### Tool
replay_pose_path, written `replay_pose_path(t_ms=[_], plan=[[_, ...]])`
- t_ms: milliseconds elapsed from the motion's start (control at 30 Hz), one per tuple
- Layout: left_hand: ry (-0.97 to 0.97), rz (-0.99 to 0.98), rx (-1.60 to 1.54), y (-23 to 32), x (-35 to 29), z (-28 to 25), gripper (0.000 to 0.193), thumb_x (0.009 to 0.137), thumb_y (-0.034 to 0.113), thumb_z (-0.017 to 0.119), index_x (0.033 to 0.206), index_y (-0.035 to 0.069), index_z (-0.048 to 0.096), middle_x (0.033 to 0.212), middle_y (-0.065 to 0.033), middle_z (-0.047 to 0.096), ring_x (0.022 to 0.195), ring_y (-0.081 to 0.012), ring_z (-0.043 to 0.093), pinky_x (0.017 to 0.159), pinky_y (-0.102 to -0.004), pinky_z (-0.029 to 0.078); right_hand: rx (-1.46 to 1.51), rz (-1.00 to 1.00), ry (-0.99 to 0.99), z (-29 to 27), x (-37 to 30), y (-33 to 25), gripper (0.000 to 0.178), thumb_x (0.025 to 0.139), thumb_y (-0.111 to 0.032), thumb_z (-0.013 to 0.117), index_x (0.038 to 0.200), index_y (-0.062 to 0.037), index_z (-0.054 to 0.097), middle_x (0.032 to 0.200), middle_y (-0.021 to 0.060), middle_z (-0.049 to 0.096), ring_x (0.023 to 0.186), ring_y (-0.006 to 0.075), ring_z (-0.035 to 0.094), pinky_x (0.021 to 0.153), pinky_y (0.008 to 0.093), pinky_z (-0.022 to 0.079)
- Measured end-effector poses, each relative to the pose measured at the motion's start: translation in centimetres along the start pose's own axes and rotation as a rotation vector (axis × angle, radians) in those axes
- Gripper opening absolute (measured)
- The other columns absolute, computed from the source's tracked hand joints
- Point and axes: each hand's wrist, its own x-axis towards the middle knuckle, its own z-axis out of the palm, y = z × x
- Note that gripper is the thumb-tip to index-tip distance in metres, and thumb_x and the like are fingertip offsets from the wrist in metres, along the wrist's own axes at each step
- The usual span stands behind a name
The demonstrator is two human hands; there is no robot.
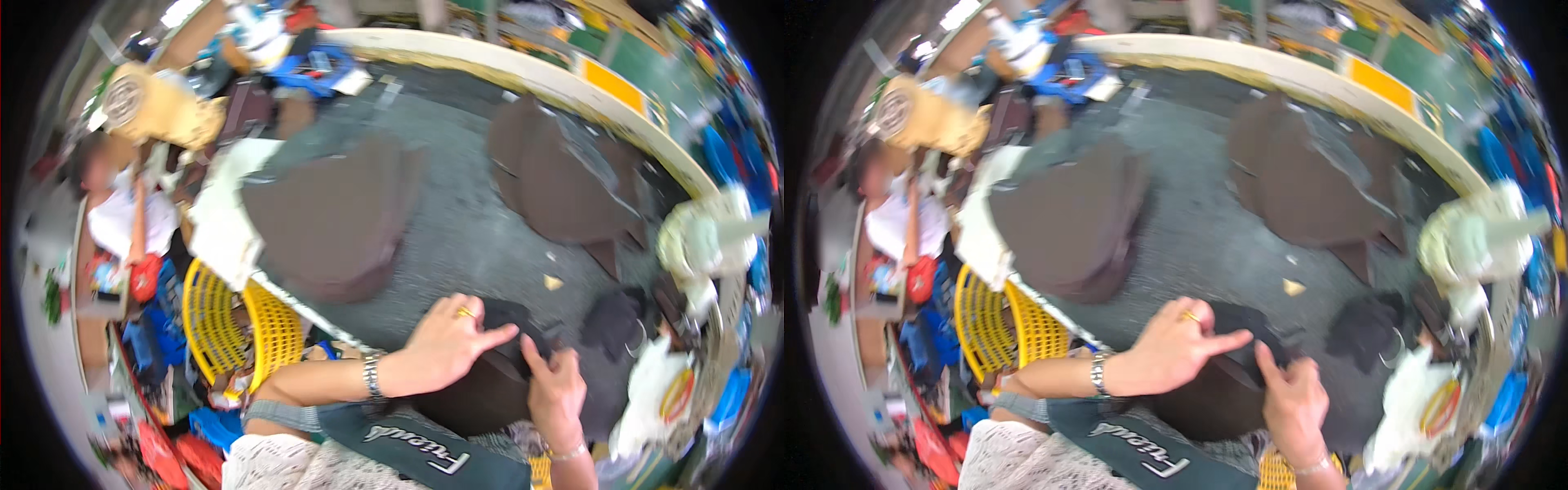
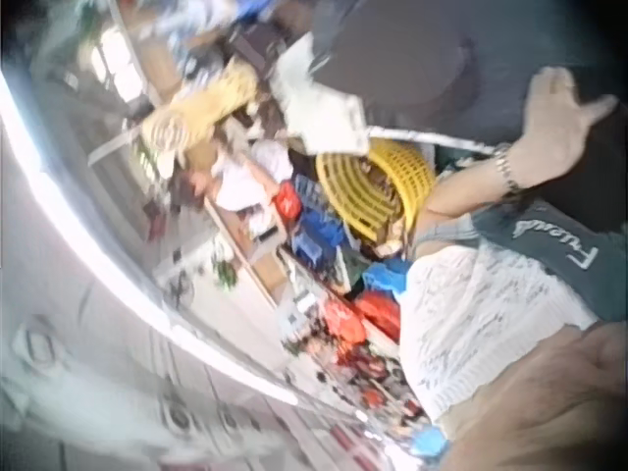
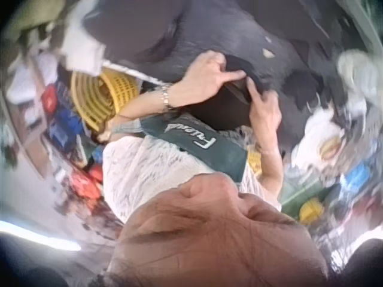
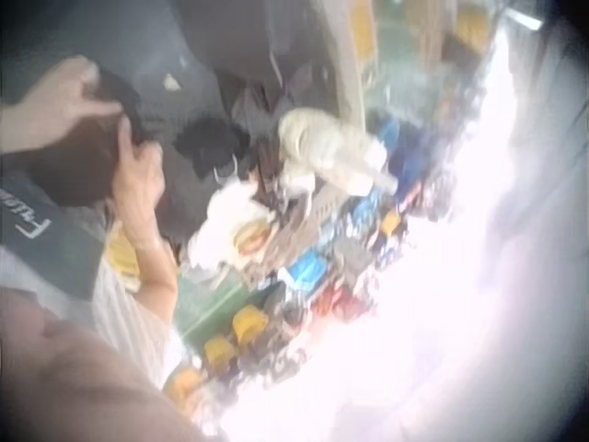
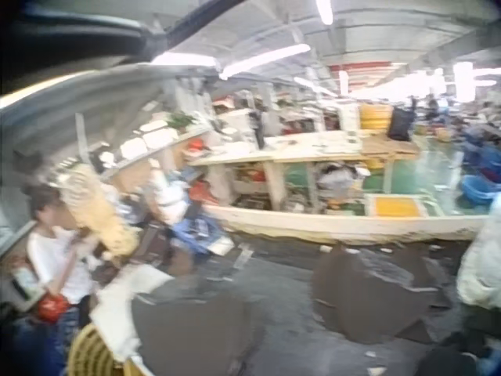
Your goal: The person aligns and attaches small leather reinforcement patches onto shoe upper pieces by hand, pressing them together and stacking the assembled pieces.
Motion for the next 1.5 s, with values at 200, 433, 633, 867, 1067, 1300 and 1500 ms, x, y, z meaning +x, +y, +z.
replay_pose_path(t_ms=[200, 433, 633, 867, 1067, 1300, 1500], plan=[[0.051, -0.38, -0.5, -1.0, -3.0, -1.4, 0.103, 0.08, 0.037, 0.08, 0.147, -0.006, 0.016, 0.138, -0.0293, 0.037, 0.127, -0.0415, 0.043, 0.107, -0.0444, 0.037, 0.216, 0.1, 0.183, 1.3, -2.1, 1.2, 0.037, 0.082, 0.012, 0.056, 0.113, -0.0045, 0.07, 0.081, 0.0091, 0.04, 0.067, 0.0199, 0.043, 0.057, 0.0298, 0.037], [0.231, -0.368, -0.567, 0.2, -5.0, -9.5, 0.061, 0.074, 0.032, 0.085, 0.115, -0.002, 0.056, 0.104, -0.0183, 0.062, 0.098, -0.026, 0.062, 0.089, -0.0384, 0.049, 0.453, 0.225, 0.495, 3.3, -2.6, 3.6, 0.025, 0.096, 0.003, 0.052, 0.119, 0.0015, 0.06, 0.094, 0.0, 0.049, 0.064, 0.0054, 0.042, 0.053, 0.0206, 0.034], [0.788, -0.537, 0.135, -15.6, -6.3, -17.9, 0.074, 0.077, 0.025, 0.082, 0.134, -0.005, 0.043, 0.126, -0.0217, 0.056, 0.117, -0.0309, 0.056, 0.101, -0.0407, 0.045, 0.591, 0.445, 0.487, 2.0, -3.1, 5.3, 0.025, 0.096, 0.005, 0.051, 0.118, 0.0008, 0.061, 0.096, -0.0003, 0.048, 0.068, 0.0031, 0.042, 0.051, 0.0186, 0.036], [0.972, -0.448, 0.722, -10.2, -2.9, -15.9, 0.111, 0.064, 0.017, 0.088, 0.15, -0.004, 0.021, 0.144, -0.0264, 0.039, 0.131, -0.0385, 0.041, 0.113, -0.043, 0.03, 0.479, 0.449, 0.527, -1.0, -2.3, 6.6, 0.031, 0.087, 0.004, 0.062, 0.117, -0.0022, 0.062, 0.102, 0.0049, 0.051, 0.079, 0.0121, 0.05, 0.066, 0.0251, 0.045], [0.336, 0.125, -0.009, -1.2, 8.6, -4.2, 0.064, 0.077, 0.01, 0.071, 0.137, 0.005, 0.049, 0.144, -0.0127, 0.047, 0.138, -0.03, 0.04, 0.112, -0.048, 0.029, -0.093, 0.403, 0.42, -3.4, 0.2, 10.1, 0.042, 0.077, -0.006, 0.074, 0.118, -0.0048, 0.062, 0.107, 0.0123, 0.058, 0.096, 0.0277, 0.053, 0.089, 0.0386, 0.044], [0.318, 0.277, 0.253, -5.1, 16.9, 3.2, 0.038, 0.079, 0.011, 0.066, 0.115, 0.0, 0.059, 0.116, -0.0166, 0.065, 0.113, -0.0276, 0.061, 0.105, -0.0384, 0.043, 0.233, 0.554, 0.324, -4.0, -0.1, 10.1, 0.043, 0.069, -0.007, 0.082, 0.105, -0.0039, 0.06, 0.096, 0.009, 0.056, 0.093, 0.027, 0.054, 0.086, 0.0371, 0.045], [-0.184, 0.399, 0.28, 1.0, 5.6, -1.8, 0.024, 0.078, 0.008, 0.059, 0.1, 0.001, 0.058, 0.07, -0.0081, 0.06, 0.06, -0.0226, 0.064, 0.049, -0.0358, 0.05, 0.184, 0.653, 0.317, -3.9, -0.8, 11.8, 0.038, 0.069, -0.005, 0.081, 0.1, -0.0017, 0.059, 0.093, 0.0097, 0.058, 0.092, 0.0271, 0.056, 0.085, 0.0354, 0.046]])
